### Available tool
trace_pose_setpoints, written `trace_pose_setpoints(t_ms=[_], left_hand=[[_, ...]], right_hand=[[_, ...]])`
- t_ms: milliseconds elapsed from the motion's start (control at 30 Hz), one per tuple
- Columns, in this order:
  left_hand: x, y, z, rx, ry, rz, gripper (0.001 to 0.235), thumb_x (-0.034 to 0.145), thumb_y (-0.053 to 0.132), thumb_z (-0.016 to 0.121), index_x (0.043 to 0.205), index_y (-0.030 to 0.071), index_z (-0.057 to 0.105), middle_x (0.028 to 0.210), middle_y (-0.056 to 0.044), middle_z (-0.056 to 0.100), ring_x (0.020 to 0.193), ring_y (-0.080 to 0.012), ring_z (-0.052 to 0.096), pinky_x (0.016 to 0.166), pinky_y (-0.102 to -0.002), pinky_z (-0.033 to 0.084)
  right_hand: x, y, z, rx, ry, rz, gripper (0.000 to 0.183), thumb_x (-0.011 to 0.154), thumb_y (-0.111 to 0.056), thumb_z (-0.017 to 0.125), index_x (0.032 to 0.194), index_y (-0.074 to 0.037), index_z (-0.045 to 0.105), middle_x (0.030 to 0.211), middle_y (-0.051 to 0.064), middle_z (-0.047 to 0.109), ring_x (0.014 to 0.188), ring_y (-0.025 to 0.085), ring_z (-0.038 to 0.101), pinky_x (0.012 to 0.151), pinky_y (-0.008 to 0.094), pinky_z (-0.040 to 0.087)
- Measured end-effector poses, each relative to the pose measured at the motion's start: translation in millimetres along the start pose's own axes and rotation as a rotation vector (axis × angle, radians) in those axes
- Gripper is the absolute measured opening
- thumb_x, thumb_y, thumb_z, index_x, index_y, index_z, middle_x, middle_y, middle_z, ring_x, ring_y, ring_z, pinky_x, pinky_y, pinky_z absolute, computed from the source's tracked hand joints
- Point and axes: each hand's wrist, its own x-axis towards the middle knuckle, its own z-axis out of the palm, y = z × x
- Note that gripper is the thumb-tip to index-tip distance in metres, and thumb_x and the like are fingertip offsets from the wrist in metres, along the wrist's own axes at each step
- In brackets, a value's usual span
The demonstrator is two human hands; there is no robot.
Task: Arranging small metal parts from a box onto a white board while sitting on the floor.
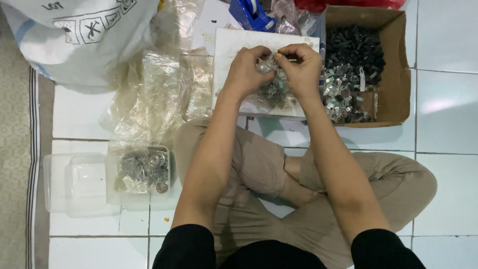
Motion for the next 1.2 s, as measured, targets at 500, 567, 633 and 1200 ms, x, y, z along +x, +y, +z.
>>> trace_pose_setpoints(t_ms=[500,567,633,1200], left_hand=[[6.4,-11.5,11.9,0.163,0.011,0.082,0.032,0.075,0.016,0.073,0.107,0.012,0.072,0.095,-0.005,0.074,0.094,-0.0261,0.060,0.075,-0.039,0.050],[7.1,-15.2,13.8,0.166,0.016,0.089,0.035,0.073,0.017,0.074,0.107,0.011,0.071,0.095,-0.006,0.073,0.094,-0.0267,0.059,0.074,-0.039,0.050],[8.9,-16.5,14.7,0.170,0.024,0.100,0.037,0.070,0.017,0.074,0.107,0.010,0.070,0.095,-0.006,0.072,0.094,-0.0272,0.058,0.073,-0.039,0.049],[8.9,-11.9,13.3,0.141,0.022,0.025,0.036,0.074,0.022,0.074,0.109,0.015,0.071,0.094,-0.006,0.072,0.096,-0.0246,0.059,0.075,-0.038,0.050]], right_hand=[[13.9,-23.6,-5.2,-0.282,-0.265,0.182,0.002,0.094,-0.009,0.070,0.094,-0.009,0.072,0.089,0.002,0.073,0.081,0.013,0.068,0.073,0.029,0.057],[14.8,-25.7,-5.7,-0.283,-0.276,0.213,0.007,0.091,-0.008,0.068,0.095,-0.008,0.073,0.090,0.003,0.074,0.081,0.013,0.068,0.072,0.029,0.058],[16.4,-27.2,-6.4,-0.285,-0.285,0.240,0.013,0.088,-0.007,0.065,0.097,-0.008,0.074,0.091,0.003,0.074,0.080,0.013,0.069,0.072,0.029,0.058],[7.5,-36.6,-11.8,-0.181,-0.329,0.109,0.020,0.093,0.007,0.054,0.105,-0.005,0.065,0.100,0.009,0.073,0.094,0.019,0.070,0.085,0.031,0.058]])
